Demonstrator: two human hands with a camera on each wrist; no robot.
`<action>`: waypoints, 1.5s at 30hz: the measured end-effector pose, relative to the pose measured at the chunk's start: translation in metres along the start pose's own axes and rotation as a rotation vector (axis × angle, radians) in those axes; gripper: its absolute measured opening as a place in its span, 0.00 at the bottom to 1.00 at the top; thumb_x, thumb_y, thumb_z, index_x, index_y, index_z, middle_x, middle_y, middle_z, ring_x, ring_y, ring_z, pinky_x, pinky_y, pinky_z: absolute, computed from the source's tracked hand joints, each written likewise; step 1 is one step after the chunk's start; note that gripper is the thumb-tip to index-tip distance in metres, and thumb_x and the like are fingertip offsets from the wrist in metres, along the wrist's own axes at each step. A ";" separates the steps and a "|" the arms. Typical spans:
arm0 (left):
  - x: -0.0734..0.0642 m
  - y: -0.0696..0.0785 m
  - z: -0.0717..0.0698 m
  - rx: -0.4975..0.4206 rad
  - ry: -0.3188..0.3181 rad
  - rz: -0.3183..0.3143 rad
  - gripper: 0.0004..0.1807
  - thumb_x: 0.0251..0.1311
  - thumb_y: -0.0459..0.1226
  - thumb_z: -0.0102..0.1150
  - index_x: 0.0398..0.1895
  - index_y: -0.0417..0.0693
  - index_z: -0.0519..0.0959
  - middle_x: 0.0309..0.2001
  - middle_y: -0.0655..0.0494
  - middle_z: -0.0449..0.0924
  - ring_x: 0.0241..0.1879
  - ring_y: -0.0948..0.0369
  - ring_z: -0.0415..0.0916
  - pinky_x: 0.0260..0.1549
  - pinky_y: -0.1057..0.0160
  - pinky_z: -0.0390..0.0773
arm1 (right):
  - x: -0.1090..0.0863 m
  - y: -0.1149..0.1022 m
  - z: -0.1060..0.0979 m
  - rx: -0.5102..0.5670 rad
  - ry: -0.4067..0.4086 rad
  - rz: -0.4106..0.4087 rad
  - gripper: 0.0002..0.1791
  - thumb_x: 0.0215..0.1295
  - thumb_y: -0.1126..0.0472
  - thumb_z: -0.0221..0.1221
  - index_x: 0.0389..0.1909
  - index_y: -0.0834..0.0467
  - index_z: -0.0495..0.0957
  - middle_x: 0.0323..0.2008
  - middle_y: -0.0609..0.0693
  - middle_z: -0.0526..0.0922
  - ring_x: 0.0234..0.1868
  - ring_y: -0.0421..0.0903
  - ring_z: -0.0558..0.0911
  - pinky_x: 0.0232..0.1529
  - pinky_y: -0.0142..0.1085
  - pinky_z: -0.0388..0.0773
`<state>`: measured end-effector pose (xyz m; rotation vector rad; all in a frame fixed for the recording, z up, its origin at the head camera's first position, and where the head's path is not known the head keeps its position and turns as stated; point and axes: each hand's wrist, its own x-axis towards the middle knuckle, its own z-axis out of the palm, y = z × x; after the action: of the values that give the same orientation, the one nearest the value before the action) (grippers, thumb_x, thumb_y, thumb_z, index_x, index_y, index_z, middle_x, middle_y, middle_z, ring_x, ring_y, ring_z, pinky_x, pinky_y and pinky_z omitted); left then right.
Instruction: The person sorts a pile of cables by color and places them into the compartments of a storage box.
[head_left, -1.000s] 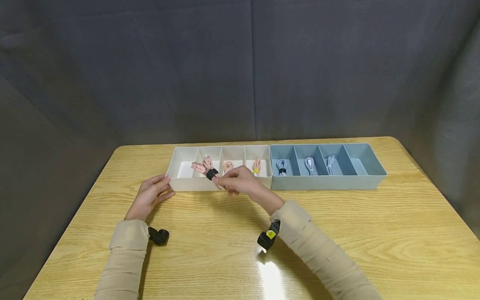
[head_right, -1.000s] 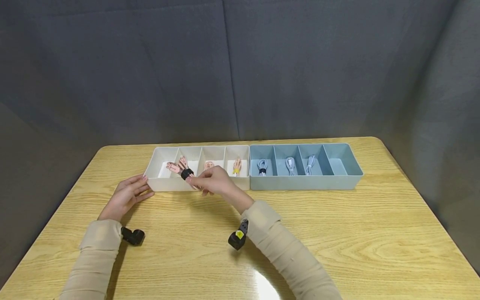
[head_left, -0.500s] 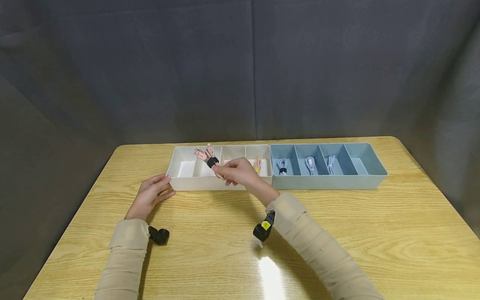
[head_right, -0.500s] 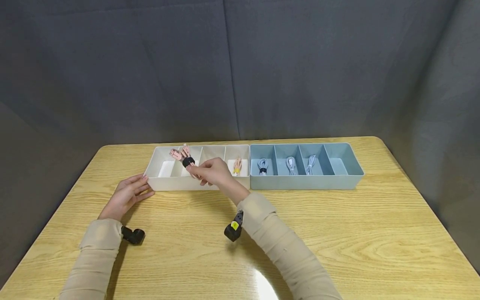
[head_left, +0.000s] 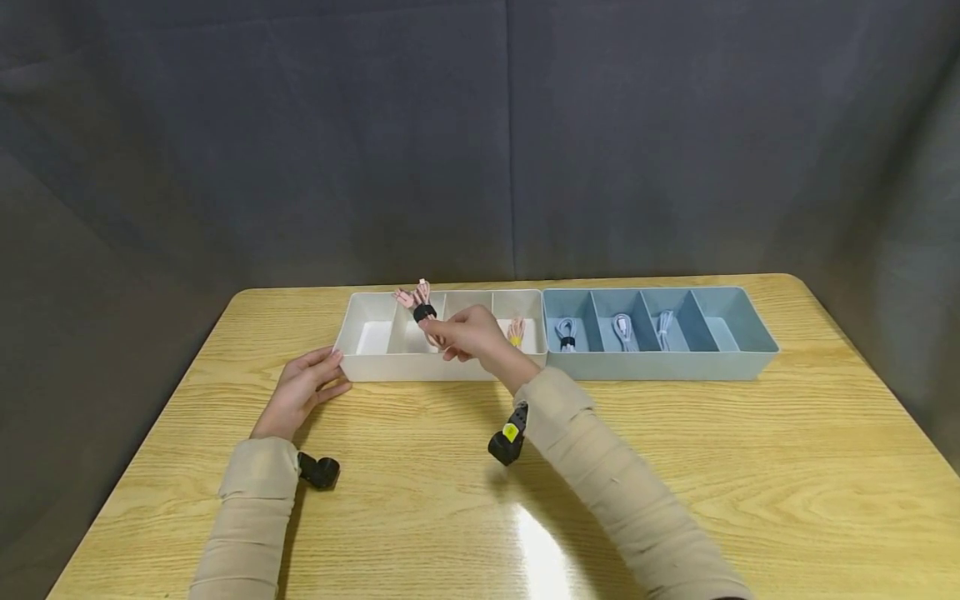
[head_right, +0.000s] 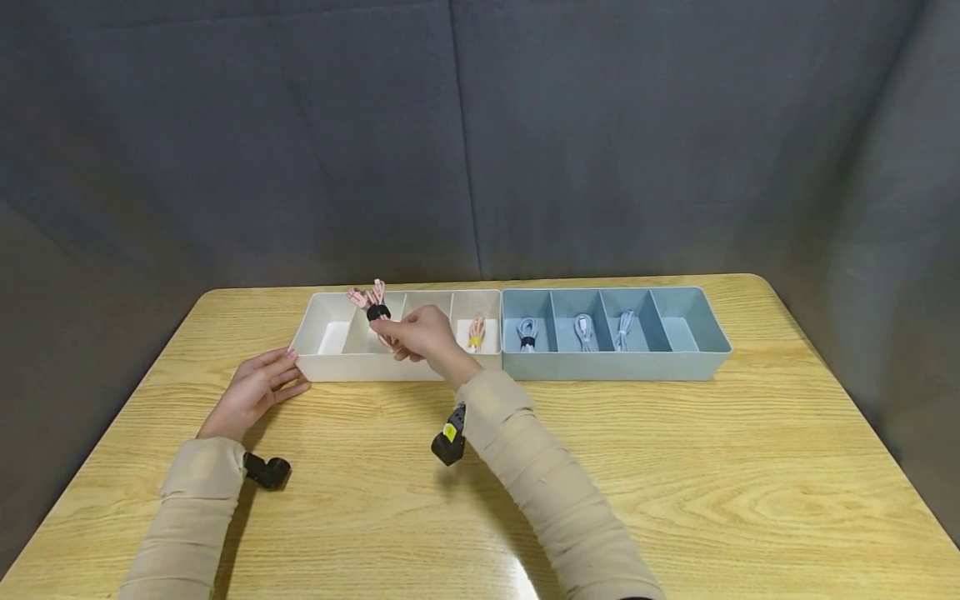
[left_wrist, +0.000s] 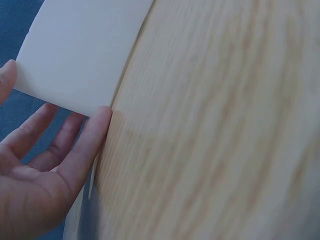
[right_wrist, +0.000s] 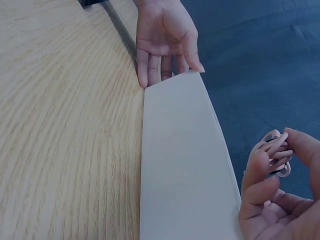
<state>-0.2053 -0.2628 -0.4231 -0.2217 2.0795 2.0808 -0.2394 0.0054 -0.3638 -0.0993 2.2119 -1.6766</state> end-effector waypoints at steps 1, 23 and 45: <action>0.000 0.000 0.000 0.002 0.000 0.001 0.38 0.60 0.46 0.55 0.66 0.33 0.54 0.45 0.54 0.69 0.41 0.65 0.74 0.49 0.61 0.75 | 0.000 0.000 0.000 0.005 0.000 0.007 0.24 0.56 0.48 0.63 0.26 0.69 0.80 0.16 0.49 0.75 0.18 0.44 0.75 0.19 0.32 0.69; -0.004 0.002 0.001 0.004 -0.028 -0.001 0.41 0.60 0.47 0.54 0.68 0.34 0.50 0.51 0.47 0.65 0.44 0.64 0.73 0.52 0.59 0.73 | 0.001 0.004 0.005 0.152 -0.013 0.022 0.18 0.58 0.69 0.60 0.49 0.71 0.74 0.40 0.65 0.79 0.17 0.39 0.77 0.19 0.26 0.78; -0.015 0.010 0.008 0.218 0.104 -0.012 0.35 0.65 0.48 0.48 0.65 0.31 0.57 0.56 0.37 0.64 0.45 0.60 0.73 0.49 0.62 0.76 | -0.032 0.015 -0.010 0.135 0.003 -0.084 0.15 0.58 0.66 0.60 0.46 0.68 0.77 0.35 0.57 0.81 0.20 0.42 0.79 0.27 0.35 0.81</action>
<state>-0.1932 -0.2552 -0.4103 -0.3143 2.3372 1.8533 -0.2110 0.0275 -0.3676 -0.1561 2.1162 -1.8671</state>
